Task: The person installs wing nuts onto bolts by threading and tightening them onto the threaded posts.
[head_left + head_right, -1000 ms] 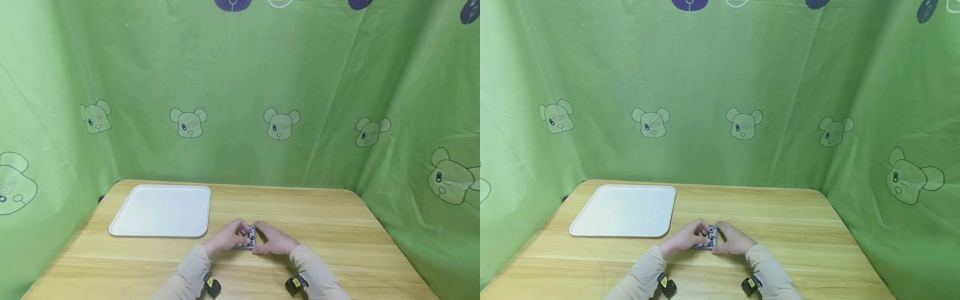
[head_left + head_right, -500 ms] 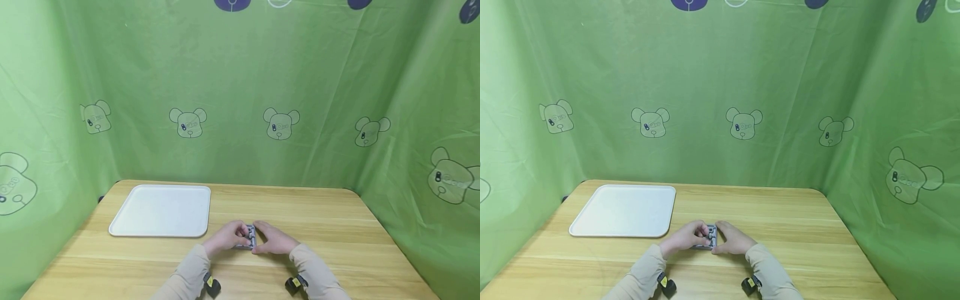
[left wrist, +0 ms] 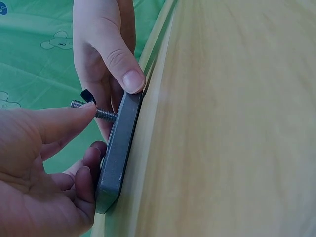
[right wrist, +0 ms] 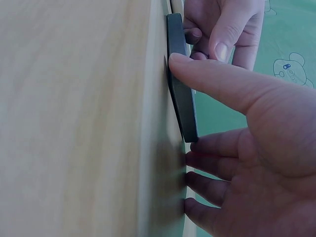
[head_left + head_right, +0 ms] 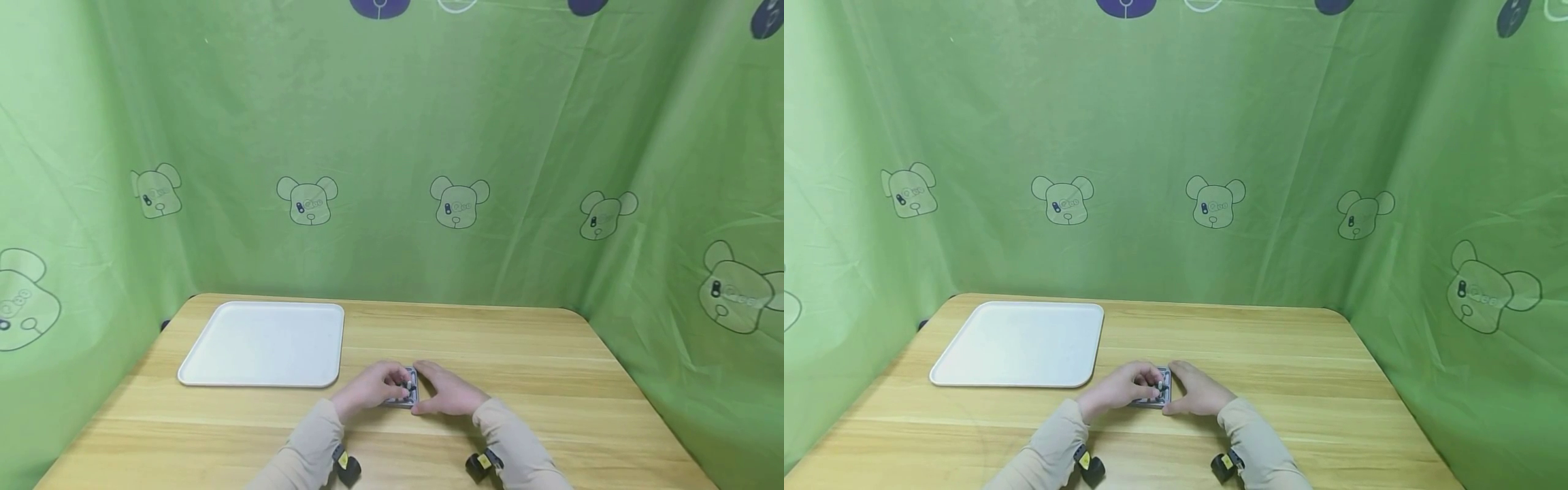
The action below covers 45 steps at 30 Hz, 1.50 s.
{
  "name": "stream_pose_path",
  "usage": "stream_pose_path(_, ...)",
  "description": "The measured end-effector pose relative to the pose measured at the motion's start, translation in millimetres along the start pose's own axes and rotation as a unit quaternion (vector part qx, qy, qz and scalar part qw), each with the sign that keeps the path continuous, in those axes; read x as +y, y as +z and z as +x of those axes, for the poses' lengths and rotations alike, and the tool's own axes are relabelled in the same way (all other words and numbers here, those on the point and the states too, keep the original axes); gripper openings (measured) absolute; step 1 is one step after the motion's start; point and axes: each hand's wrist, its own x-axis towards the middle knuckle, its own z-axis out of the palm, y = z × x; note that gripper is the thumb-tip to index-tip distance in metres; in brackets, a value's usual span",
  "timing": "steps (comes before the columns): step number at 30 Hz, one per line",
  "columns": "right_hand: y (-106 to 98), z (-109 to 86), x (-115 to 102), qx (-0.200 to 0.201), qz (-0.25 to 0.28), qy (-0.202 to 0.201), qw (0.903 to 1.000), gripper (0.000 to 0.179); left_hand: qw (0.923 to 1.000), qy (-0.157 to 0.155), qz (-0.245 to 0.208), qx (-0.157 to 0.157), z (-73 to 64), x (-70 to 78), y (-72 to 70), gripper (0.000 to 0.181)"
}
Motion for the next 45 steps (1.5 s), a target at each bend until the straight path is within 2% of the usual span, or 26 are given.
stream_pose_path(10,-0.8,-1.8,-1.8,-0.001,-0.006,-0.001,1.0000,0.100,1.0000,0.004,0.005,-0.007,-0.4,1.9,-0.2,0.015)
stream_pose_path(18,-0.7,-2.7,-1.6,-0.002,-0.001,-0.005,1.0000,0.099,0.9987,-0.028,-0.035,0.022,-2.7,1.6,1.1,0.025)
stream_pose_path(22,-1.1,-3.2,-2.5,-0.003,0.005,-0.003,1.0000,0.099,0.9979,-0.040,-0.040,0.030,-3.4,1.6,0.8,0.025)
stream_pose_path(37,-1.5,-2.8,-2.9,-0.003,0.009,-0.005,0.9999,0.098,0.9995,-0.021,-0.016,0.015,-0.2,0.7,-0.3,0.019)
stream_pose_path(45,-1.9,-3.1,-3.3,-0.003,0.006,-0.003,1.0000,0.099,1.0000,0.004,-0.002,0.004,0.3,-0.3,-0.3,0.012)
